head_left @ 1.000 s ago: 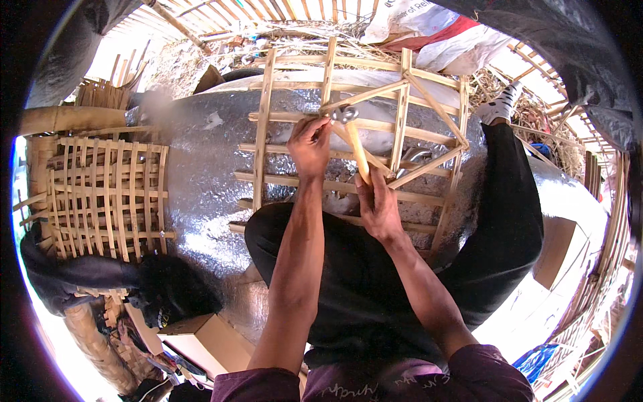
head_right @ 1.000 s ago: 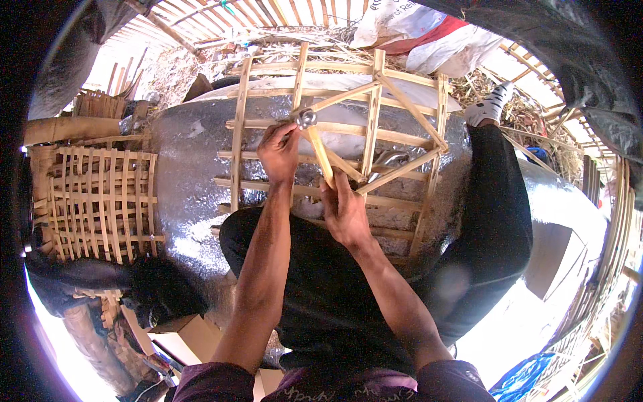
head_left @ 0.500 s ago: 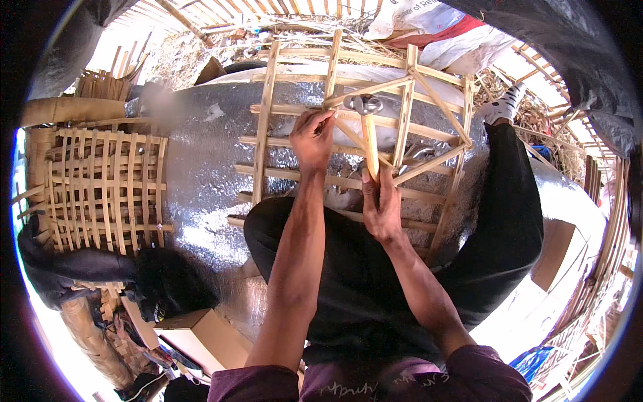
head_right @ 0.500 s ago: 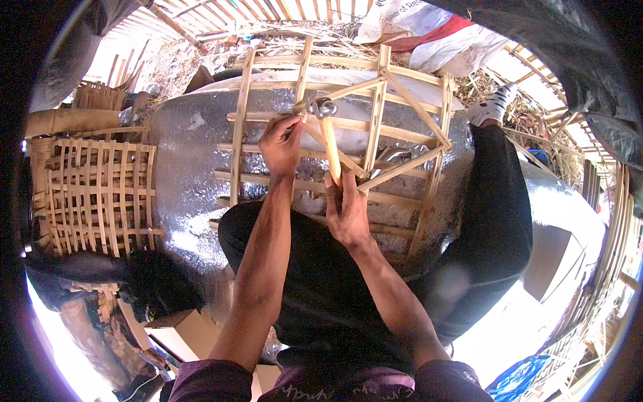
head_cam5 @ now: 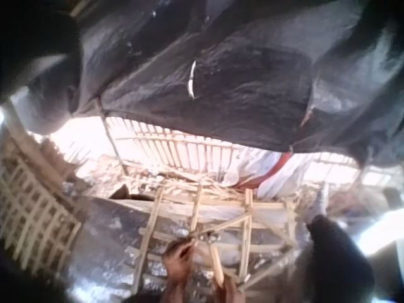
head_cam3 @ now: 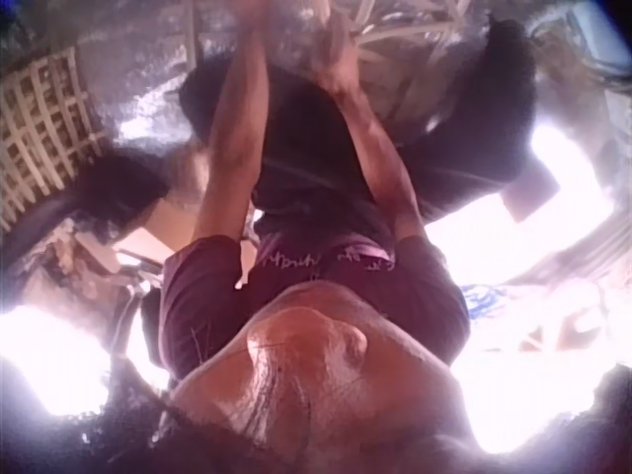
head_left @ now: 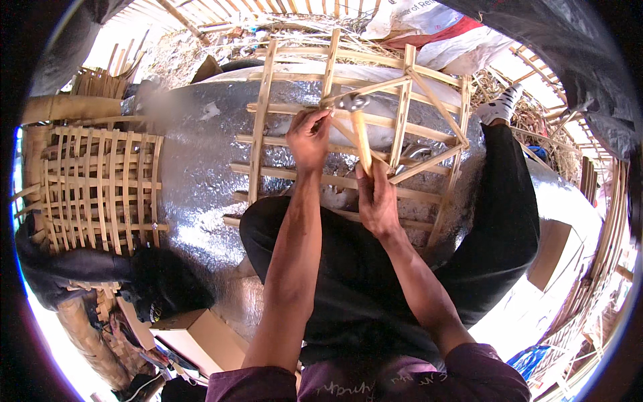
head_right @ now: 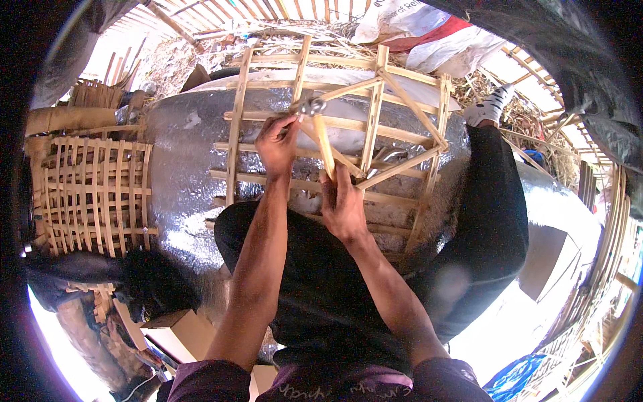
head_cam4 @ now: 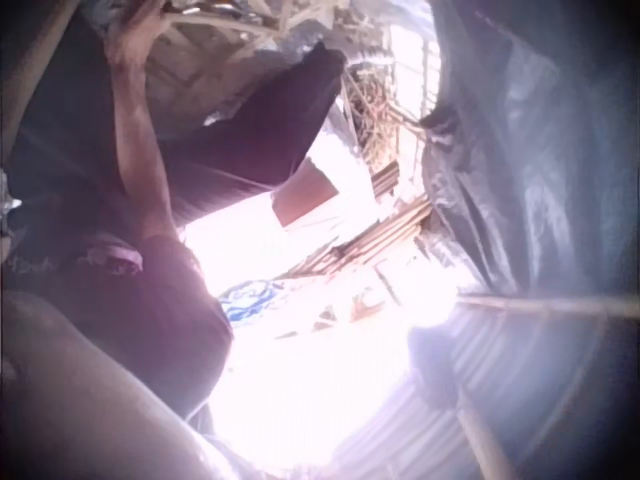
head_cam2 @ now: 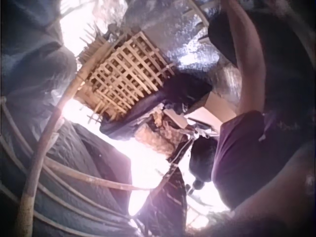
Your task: The person assembles a bamboo lattice structure by aligning wooden strips and hammering small nails into the joints by hand.
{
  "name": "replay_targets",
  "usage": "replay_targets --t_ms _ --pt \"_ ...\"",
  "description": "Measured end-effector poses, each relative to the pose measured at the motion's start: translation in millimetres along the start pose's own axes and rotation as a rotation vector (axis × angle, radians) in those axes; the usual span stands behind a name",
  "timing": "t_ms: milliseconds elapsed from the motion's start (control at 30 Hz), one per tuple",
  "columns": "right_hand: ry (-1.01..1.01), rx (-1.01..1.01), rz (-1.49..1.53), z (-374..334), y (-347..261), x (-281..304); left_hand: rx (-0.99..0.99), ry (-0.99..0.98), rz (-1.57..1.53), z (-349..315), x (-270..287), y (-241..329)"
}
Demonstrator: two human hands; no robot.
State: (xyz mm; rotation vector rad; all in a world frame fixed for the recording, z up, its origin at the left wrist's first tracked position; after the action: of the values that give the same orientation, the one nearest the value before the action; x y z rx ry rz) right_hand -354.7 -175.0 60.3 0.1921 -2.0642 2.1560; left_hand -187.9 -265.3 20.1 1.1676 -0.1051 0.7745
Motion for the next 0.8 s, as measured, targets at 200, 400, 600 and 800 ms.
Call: replay_targets --t_ms 200,400,600,800 --pt "0.005 -0.094 0.044 -5.2 -1.7 5.7 -0.027 -0.001 0.043 0.8 -0.8 6.6" --pt "0.067 -0.445 0.186 -37.7 27.6 44.2 -0.158 0.041 0.087 0.1 1.0 14.1" --pt "0.268 -0.207 -0.018 -67.3 40.0 147.2 -0.132 0.037 0.059 3.2 6.3 9.6" --pt "0.544 -0.345 0.515 -51.3 110.4 200.7 -0.14 0.007 0.071 4.5 -12.5 14.9"
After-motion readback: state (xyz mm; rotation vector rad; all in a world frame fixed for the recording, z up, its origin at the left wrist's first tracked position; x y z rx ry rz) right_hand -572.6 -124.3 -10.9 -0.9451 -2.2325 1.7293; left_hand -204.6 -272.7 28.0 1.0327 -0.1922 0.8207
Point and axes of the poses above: each hand's wrist, its own z-axis towards the middle knuckle, its own x-axis out of the back of the hand, y = z × x, the point moved 7 cm from there along z, towards the middle knuckle, and after that the axes turned 11 degrees about z, right-handed, at the moved point
